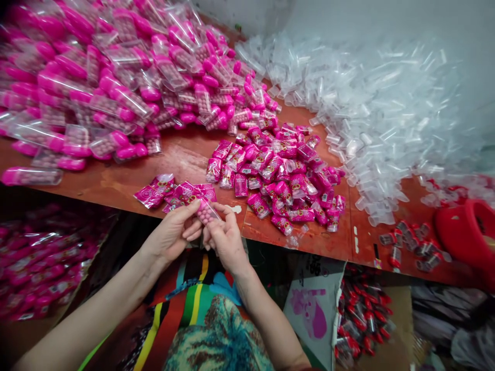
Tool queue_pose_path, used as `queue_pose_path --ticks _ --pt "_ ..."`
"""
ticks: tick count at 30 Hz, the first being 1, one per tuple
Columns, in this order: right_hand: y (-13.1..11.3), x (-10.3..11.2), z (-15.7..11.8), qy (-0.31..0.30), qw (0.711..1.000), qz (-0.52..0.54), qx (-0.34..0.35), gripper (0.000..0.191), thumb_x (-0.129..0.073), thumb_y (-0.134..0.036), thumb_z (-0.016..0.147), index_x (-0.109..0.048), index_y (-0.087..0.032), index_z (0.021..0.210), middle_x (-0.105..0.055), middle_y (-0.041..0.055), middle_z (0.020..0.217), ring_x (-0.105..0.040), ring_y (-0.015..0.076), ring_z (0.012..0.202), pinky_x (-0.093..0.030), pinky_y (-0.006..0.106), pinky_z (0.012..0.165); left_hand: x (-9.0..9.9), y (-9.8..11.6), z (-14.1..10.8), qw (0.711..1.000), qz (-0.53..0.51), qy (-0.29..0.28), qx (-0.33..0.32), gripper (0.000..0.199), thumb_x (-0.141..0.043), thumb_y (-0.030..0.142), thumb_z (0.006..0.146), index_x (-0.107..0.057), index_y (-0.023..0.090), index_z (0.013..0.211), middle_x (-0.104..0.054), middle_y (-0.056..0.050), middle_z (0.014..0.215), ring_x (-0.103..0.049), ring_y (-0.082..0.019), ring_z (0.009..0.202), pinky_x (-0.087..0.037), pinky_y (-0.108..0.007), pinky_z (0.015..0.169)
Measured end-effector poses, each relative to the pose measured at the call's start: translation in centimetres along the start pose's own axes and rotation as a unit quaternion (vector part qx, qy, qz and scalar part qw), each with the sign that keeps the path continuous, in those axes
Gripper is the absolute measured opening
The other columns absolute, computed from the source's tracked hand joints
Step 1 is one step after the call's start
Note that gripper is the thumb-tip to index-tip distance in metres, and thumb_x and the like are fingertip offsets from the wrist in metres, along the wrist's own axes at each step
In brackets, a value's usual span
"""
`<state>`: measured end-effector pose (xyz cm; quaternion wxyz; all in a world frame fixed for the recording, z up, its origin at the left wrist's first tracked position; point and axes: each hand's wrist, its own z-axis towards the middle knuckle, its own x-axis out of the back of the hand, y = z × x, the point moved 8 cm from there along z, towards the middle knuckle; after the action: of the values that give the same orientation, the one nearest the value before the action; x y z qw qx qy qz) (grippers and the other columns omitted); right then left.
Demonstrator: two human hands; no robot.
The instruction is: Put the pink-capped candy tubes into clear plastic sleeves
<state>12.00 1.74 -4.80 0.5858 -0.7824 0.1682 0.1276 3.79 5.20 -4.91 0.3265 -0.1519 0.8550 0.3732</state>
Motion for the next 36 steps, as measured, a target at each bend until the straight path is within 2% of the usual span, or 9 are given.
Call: queue_pose_path --ticks 7,13,16,22,26,29,31,34,36 --pt "0.6 0.4 -0.3 0.036 0.992 -0.112 0.047 0.040 -0.057 -0.023 0.090 -0.037 -0.027 0.125 -0.064 -0.0001 0.088 -0.063 0.0109 0.069 -0.051 0.025 0.064 0.2 -0.8 -0.1 0.999 -0.007 0.040 -0.006 0.036 -0.075 0.042 0.076 -0.059 0.012 0.065 -0.035 0.010 0.037 -0.022 0.000 0.030 -0.020 -0.014 0.033" --pt "0.6 0.2 0.1 0.018 1.000 -0.003 0.019 0.033 -0.056 -0.031 0.091 -0.038 -0.027 0.118 -0.054 -0.0095 0.063 -0.043 0.0055 0.041 -0.038 0.017 0.042 0.0 -1.5 -0.4 0.997 0.065 -0.014 0.028 0.041 -0.069 0.045 0.081 -0.057 0.013 0.058 -0.040 0.006 0.034 -0.029 -0.002 0.031 -0.025 -0.015 0.035" --pt "0.2 -0.1 0.2 -0.023 0.999 0.020 0.006 0.039 -0.058 -0.035 0.091 -0.036 -0.026 0.122 -0.048 -0.0132 0.052 -0.040 0.0066 0.037 -0.041 0.019 0.044 0.2 -1.7 -0.7 0.991 0.121 -0.041 0.043 0.042 -0.070 0.046 0.079 -0.056 0.013 0.057 -0.051 0.002 0.042 -0.030 -0.001 0.032 -0.021 -0.015 0.034" --pt "1.4 -0.4 -0.3 -0.101 0.993 0.006 -0.055 0.050 -0.059 -0.044 0.090 -0.031 -0.025 0.127 -0.046 -0.0149 0.045 -0.043 0.0090 0.036 -0.044 0.022 0.045 -0.1 -2.1 -1.2 0.974 0.190 -0.097 0.072 0.040 -0.067 0.048 0.080 -0.060 0.014 0.061 -0.055 -0.002 0.041 -0.029 -0.003 0.029 -0.020 -0.018 0.032" --pt "0.4 0.5 0.2 -0.088 0.993 0.002 -0.076 0.045 -0.061 -0.046 0.088 -0.040 -0.027 0.122 -0.047 -0.0135 0.044 -0.044 0.0103 0.036 -0.043 0.024 0.045 -0.9 -1.9 -1.5 0.978 0.169 -0.104 0.060 0.038 -0.062 0.048 0.083 -0.063 0.014 0.065 -0.061 -0.005 0.050 -0.033 -0.004 0.031 -0.024 -0.019 0.035" --pt "-3.5 3.3 1.5 0.026 1.000 0.005 -0.011 0.028 -0.061 -0.048 0.087 -0.052 -0.026 0.102 -0.060 -0.0067 0.061 -0.034 0.0071 0.037 -0.037 0.023 0.042 -1.0 -1.0 -2.1 0.978 0.189 -0.082 0.031 0.032 -0.064 0.046 0.083 -0.072 0.015 0.086 -0.058 0.000 0.049 -0.041 -0.007 0.035 -0.026 -0.019 0.039" --pt "-6.1 4.8 2.3 0.090 0.995 -0.009 0.045 0.032 -0.049 -0.055 0.091 -0.055 -0.024 0.095 -0.068 0.0007 0.080 -0.028 0.0060 0.039 -0.033 0.023 0.040 -0.3 -0.3 -2.6 0.971 0.233 -0.050 0.013 0.032 -0.066 0.044 0.082 -0.074 0.016 0.094 -0.051 0.003 0.042 -0.039 -0.007 0.034 -0.023 -0.019 0.038" --pt "-6.5 4.1 3.4 0.093 0.987 -0.110 0.067 0.037 -0.042 -0.055 0.094 -0.056 -0.025 0.111 -0.067 0.0010 0.079 -0.037 0.0089 0.042 -0.037 0.025 0.044 1.4 1.4 -2.6 0.961 0.274 0.017 -0.033 0.031 -0.066 0.044 0.082 -0.075 0.015 0.085 -0.049 0.004 0.040 -0.032 -0.006 0.030 -0.018 -0.019 0.035" --pt "-5.4 2.4 4.1 0.077 0.956 -0.271 0.082 0.034 -0.052 -0.048 0.092 -0.057 -0.023 0.115 -0.066 0.0019 0.080 -0.051 0.0132 0.055 -0.042 0.027 0.054 2.7 2.8 -2.3 0.958 0.268 0.072 -0.074 0.031 -0.065 0.045 0.082 -0.074 0.015 0.081 -0.057 0.001 0.048 -0.032 -0.005 0.030 -0.018 -0.019 0.034"
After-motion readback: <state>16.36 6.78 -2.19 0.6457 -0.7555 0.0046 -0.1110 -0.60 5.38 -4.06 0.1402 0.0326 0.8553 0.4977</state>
